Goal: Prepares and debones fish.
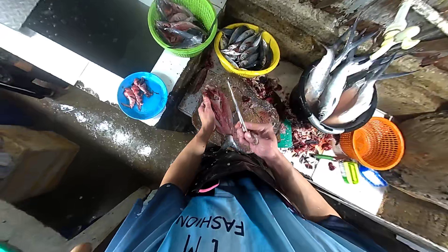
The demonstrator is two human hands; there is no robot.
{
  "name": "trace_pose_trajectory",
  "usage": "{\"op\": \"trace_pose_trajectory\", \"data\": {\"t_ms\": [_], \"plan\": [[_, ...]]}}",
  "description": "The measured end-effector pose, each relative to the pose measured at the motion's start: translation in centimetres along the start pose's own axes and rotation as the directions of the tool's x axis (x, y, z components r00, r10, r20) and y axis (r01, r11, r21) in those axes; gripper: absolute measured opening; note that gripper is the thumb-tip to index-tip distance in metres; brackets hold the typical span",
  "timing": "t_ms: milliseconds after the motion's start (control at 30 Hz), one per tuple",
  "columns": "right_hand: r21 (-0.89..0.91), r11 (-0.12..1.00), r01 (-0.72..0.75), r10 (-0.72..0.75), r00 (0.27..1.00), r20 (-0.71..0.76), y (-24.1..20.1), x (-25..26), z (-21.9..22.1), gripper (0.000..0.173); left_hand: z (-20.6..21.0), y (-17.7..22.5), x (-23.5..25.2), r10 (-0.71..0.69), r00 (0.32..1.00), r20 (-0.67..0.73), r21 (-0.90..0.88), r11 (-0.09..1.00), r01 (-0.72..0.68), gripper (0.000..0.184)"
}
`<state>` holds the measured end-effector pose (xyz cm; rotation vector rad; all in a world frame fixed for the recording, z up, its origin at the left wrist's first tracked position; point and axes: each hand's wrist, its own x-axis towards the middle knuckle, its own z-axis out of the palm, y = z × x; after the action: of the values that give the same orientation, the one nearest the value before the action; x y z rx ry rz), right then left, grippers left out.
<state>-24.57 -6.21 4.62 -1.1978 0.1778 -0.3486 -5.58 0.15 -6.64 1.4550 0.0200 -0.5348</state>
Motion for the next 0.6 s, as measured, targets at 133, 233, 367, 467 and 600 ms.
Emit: {"op": "trace_pose_trajectory", "data": {"t_ms": [133,233,367,467,600], "plan": [[-0.552,0.817,-0.166,0.157,0.986,-0.064,1.0,-1.5,-1.8,0.032,0.6,6.7,-1.1,-0.469,0.877,-0.105,-0.031,0.883,0.468,0.063],[-0.618,0.721,-0.312,0.297,0.946,-0.131,3.1,-3.2,-2.6,0.029,0.1,1.4,0.5,-0.307,0.95,-0.063,-0.181,0.939,0.291,0.073],[-0.483,0.8,-0.356,0.299,0.934,-0.194,4.7,-3.5,-2.3,0.024,0.4,1.7,0.3,-0.405,0.912,-0.055,-0.232,0.894,0.383,0.074],[-0.499,0.817,-0.29,0.233,0.957,-0.173,7.2,-3.0,-3.1,0.03,0.5,1.6,0.1,-0.42,0.908,-0.004,-0.217,0.886,0.409,0.074],[-0.766,0.584,-0.268,0.208,0.962,-0.178,7.9,-2.1,-3.2,0.048,0.3,2.2,0.2,-0.36,0.933,0.018,-0.041,0.932,0.36,0.072]]}}
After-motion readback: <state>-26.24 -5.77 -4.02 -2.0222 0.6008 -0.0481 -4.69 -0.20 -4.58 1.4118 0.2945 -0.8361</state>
